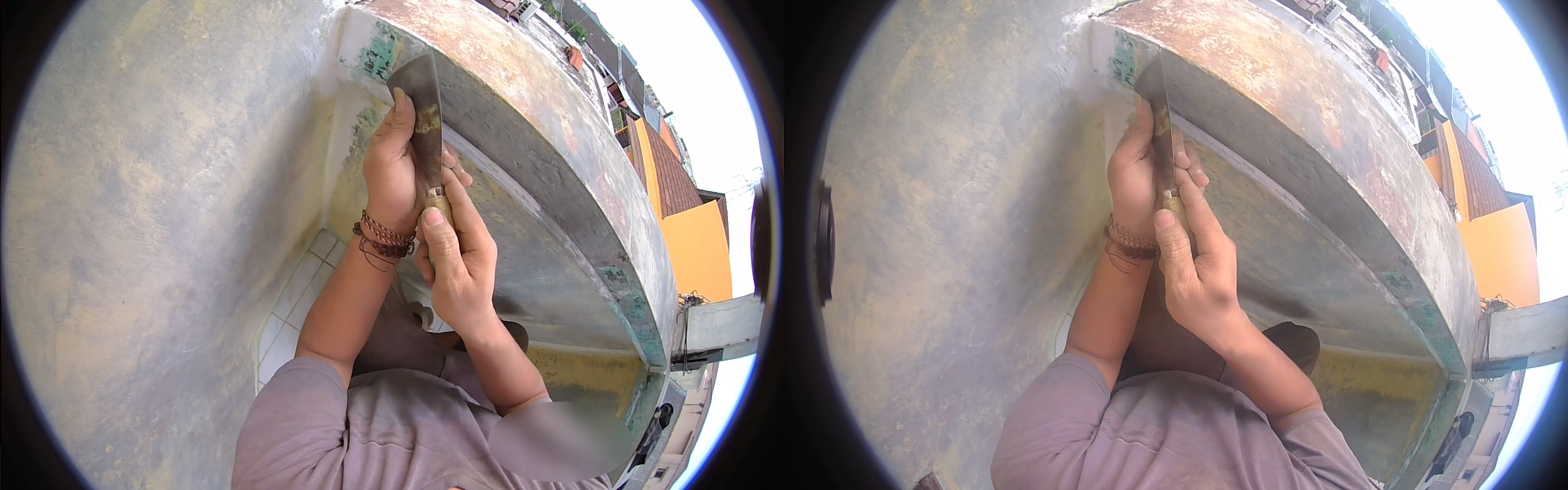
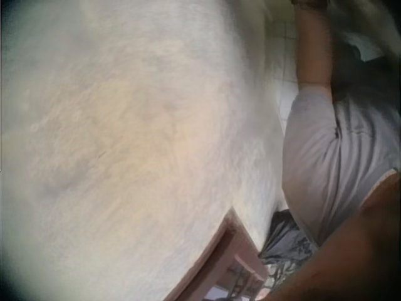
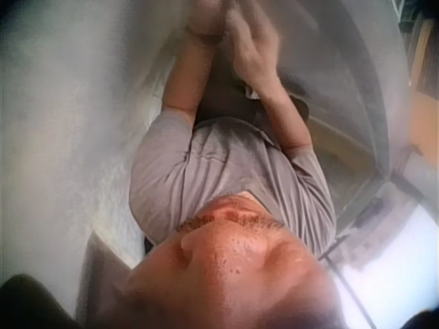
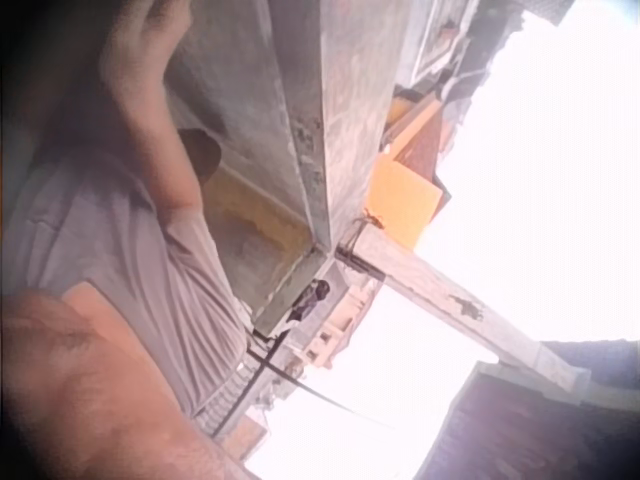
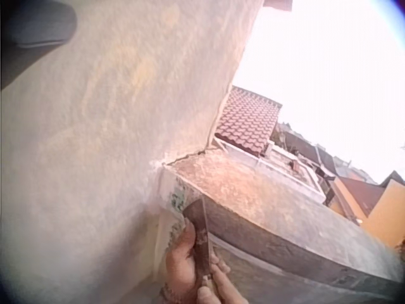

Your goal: The person carries a blue plastic stool and a scraper to a balcony, places the stool, and scrapes old paint from a concrete ledge. The person repeatedly scrapes along the ledge surface, removing flakes of paint.

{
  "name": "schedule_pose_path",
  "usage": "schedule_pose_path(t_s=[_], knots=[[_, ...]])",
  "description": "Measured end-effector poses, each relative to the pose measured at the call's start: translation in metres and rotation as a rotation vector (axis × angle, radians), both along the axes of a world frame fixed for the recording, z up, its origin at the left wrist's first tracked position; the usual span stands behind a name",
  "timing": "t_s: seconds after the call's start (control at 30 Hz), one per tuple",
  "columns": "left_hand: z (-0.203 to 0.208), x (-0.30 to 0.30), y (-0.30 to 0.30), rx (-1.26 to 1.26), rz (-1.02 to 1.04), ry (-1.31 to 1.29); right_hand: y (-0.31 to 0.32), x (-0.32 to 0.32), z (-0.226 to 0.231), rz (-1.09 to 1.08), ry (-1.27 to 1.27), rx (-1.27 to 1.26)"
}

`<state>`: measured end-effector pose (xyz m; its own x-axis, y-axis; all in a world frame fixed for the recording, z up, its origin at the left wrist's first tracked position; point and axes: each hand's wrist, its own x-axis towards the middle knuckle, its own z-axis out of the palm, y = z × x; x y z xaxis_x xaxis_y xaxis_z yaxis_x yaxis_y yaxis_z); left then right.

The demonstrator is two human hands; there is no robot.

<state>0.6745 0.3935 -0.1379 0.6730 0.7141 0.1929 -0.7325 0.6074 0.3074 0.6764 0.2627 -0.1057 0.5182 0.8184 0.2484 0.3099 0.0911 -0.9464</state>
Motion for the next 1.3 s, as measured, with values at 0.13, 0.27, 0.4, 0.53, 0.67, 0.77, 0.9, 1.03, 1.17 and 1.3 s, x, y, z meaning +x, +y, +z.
schedule_pose_path(t_s=[0.13,0.27,0.4,0.53,0.67,0.77,0.9,1.03,1.17,1.3], knots=[[0.008,-0.004,-0.014,0.030,0.052,0.081,-0.008,0.000,-0.002,-0.011,0.026,-0.012],[0.010,-0.005,0.013,0.032,0.022,0.016,0.013,-0.001,0.015,0.013,0.034,-0.028],[0.013,-0.005,-0.003,0.004,0.001,0.053,-0.003,-0.001,0.011,-0.011,-0.021,-0.063],[0.028,-0.009,-0.005,-0.019,0.021,0.126,0.000,-0.007,0.028,0.014,0.154,-0.037],[0.029,-0.007,-0.014,0.010,0.070,0.152,-0.004,-0.001,0.027,0.032,0.152,-0.047],[0.037,-0.006,0.000,0.043,0.107,0.161,-0.010,-0.001,0.028,0.005,0.099,-0.068],[0.030,-0.007,0.012,0.032,0.077,0.132,0.006,-0.005,0.028,0.013,0.074,-0.061],[0.027,-0.012,-0.015,0.017,0.060,0.234,-0.004,-0.008,0.024,0.012,0.160,-0.027],[0.029,-0.014,-0.001,-0.002,0.009,0.133,0.003,-0.008,0.037,0.041,0.206,-0.067],[0.034,-0.012,-0.010,0.030,0.102,0.266,-0.006,-0.001,0.033,0.016,0.162,-0.097]])
